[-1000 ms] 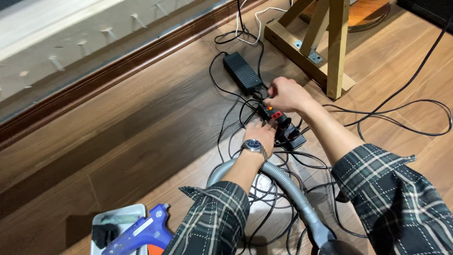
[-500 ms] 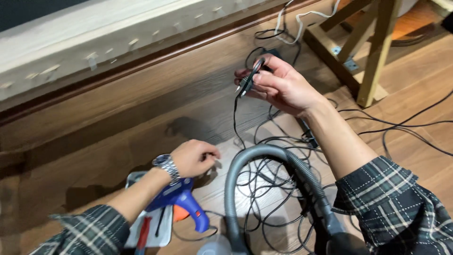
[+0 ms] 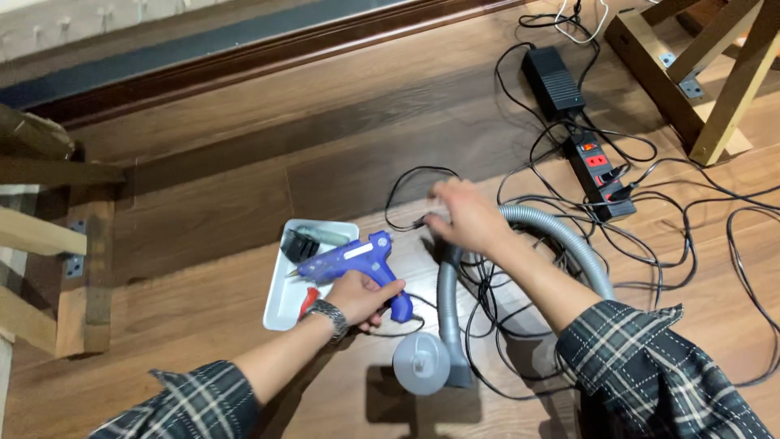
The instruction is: The person prepares a glue gun by inserting a glue stick into the back and checking the nozzle.
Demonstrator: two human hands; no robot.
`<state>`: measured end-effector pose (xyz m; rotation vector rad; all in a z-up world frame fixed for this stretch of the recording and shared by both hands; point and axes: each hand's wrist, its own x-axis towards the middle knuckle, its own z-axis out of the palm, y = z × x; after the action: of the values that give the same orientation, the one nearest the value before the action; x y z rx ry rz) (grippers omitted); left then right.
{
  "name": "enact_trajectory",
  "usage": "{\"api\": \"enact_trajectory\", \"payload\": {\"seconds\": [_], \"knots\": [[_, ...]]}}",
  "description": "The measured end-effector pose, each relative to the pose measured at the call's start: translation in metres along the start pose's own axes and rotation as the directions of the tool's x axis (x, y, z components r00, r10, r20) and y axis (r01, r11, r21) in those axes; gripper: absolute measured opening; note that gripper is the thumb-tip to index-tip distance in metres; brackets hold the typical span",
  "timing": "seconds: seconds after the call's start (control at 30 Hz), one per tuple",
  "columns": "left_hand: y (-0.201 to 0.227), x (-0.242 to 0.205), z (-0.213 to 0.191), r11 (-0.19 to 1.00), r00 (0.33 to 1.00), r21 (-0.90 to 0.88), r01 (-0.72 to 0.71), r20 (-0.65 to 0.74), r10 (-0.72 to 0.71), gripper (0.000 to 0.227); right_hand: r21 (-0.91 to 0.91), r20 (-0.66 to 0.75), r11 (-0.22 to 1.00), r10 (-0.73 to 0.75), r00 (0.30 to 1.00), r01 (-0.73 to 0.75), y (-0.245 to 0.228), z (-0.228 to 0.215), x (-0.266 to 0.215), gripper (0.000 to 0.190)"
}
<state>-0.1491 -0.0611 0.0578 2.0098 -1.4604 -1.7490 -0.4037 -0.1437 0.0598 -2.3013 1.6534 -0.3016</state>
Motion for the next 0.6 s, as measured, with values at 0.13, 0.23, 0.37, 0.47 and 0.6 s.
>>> {"api": "enact_trajectory", "payload": {"seconds": [0.13, 0.23, 0.37, 0.47, 0.6], "knots": [[-0.01, -0.001, 0.017, 0.999, 0.999, 0.011, 0.031, -0.014, -0.031, 0.061, -0.206, 0.37, 0.975, 0.154, 0.916, -0.081, -0.04, 0.009, -0.042, 0.052], [-0.013, -0.003, 0.021, 0.998, 0.995, 0.068, 0.001, -0.098, 0.006, 0.069, -0.213, 0.639, 0.972, 0.214, 0.739, -0.098, -0.045, 0.017, -0.069, 0.078], [-0.007, -0.025, 0.03, 0.995, 0.977, 0.055, -0.089, -0.189, 0.097, 0.073, -0.126, 0.547, 0.967, 0.253, 0.798, -0.22, -0.03, 0.009, -0.09, 0.054], [-0.021, 0.005, 0.039, 0.998, 0.965, -0.032, -0.054, -0.257, 0.044, 0.078, -0.171, 0.539, 0.949, 0.314, 0.781, -0.263, -0.013, -0.019, -0.112, 0.05], [-0.015, 0.035, 0.034, 0.944, 0.939, -0.318, -0.093, -0.344, -0.023, 0.079, -0.325, 0.59, 0.908, 0.412, 0.695, -0.263, 0.023, -0.045, -0.152, 0.05]]}}
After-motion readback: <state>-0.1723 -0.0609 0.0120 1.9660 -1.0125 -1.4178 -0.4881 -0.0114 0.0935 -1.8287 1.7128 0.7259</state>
